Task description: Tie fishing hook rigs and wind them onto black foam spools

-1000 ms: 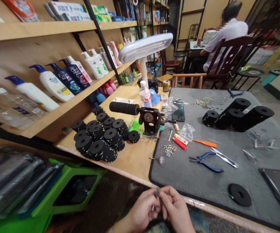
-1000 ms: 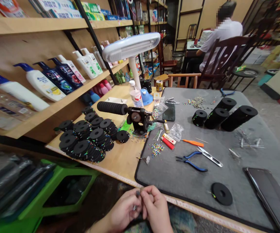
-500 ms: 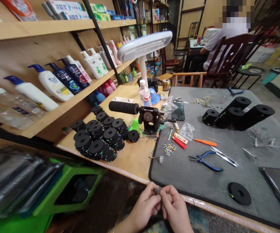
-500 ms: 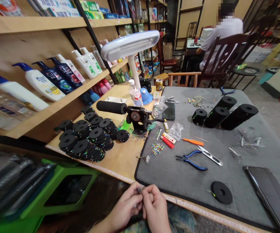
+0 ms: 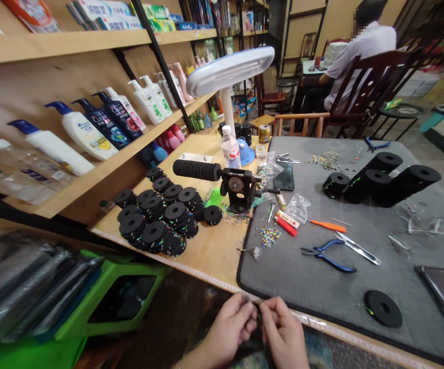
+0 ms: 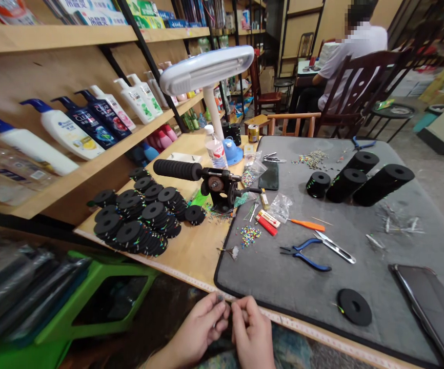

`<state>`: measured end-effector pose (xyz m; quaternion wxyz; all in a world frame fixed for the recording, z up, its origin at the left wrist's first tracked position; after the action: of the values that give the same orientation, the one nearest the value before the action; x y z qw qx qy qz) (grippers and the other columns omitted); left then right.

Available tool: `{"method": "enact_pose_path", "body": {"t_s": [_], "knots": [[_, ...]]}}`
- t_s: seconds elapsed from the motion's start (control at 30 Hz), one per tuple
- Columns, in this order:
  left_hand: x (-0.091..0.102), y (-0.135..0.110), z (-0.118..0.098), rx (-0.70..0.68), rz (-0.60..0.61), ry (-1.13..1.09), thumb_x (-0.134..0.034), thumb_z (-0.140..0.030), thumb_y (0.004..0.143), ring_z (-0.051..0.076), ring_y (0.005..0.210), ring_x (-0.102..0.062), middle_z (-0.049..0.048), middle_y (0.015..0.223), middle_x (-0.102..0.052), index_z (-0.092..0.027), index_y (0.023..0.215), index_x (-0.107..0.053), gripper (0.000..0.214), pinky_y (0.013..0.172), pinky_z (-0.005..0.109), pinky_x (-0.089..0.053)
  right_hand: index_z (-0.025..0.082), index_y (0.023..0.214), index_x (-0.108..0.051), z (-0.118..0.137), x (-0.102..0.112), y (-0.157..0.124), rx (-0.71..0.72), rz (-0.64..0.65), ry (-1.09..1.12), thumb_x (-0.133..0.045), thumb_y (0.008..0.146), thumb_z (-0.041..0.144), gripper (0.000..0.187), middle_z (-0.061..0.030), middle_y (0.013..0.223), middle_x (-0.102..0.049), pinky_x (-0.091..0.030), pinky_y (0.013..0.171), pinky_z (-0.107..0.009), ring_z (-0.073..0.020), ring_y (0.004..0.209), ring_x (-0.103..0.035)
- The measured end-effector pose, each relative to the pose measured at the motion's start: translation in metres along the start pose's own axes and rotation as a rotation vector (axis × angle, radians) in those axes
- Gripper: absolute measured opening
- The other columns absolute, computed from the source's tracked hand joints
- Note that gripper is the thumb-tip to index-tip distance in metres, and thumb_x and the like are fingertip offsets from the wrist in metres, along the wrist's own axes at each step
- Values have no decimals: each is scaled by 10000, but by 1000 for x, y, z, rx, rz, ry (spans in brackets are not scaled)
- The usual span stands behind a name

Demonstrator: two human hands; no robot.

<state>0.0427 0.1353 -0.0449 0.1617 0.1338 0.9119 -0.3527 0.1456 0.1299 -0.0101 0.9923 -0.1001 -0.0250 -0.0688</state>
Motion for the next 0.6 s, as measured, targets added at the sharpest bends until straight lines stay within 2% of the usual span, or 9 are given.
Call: {"method": "enact_pose_path", "body": {"t_s": [0.1,0.2,0.37,0.6], "knots": [[2,0,1,10,-30,-35,-735,-531,626,39,505,-406,-47,672,-495,-178,759,-464,465,441,195,-119,225,705,-564,13,7,-6,165,-43,-100,-521,885,449,290,0,559,-608,-411,479,-235,-145,463,-538],[1,-3,-2,20,-49,-70,-759,-532,590,40,509,-406,-50,651,-488,-176,736,-457,489,451,191,-134,235,716,-574,21,7,-10,271,-34,-175,-505,905,353,234,-20,610,-650,-447,540,-244,-164,515,-591],[-1,-3,-1,30,-50,-102,-778,-517,572,36,507,-399,-55,639,-485,-174,745,-465,496,462,194,-132,232,765,-565,31,0,-13,402,55,-329,-485,907,215,163,-22,638,-680,-470,543,-221,-159,529,-634],[1,-1,1,3,-21,-28,-738,-541,622,35,500,-384,-63,642,-473,-176,755,-454,481,447,196,-139,226,775,-536,38,-3,-15,541,40,-386,-432,932,211,189,-5,606,-665,-472,495,-189,-136,488,-629]]}}
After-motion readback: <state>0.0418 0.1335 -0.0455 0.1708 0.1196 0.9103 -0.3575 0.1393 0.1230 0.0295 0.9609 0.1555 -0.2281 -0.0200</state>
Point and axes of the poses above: each hand's wrist, its own y-axis towards the middle knuckle, its own x-axis out of the back of the hand, z = x × y, the point moved 10 cm from there along y, towards the middle knuckle
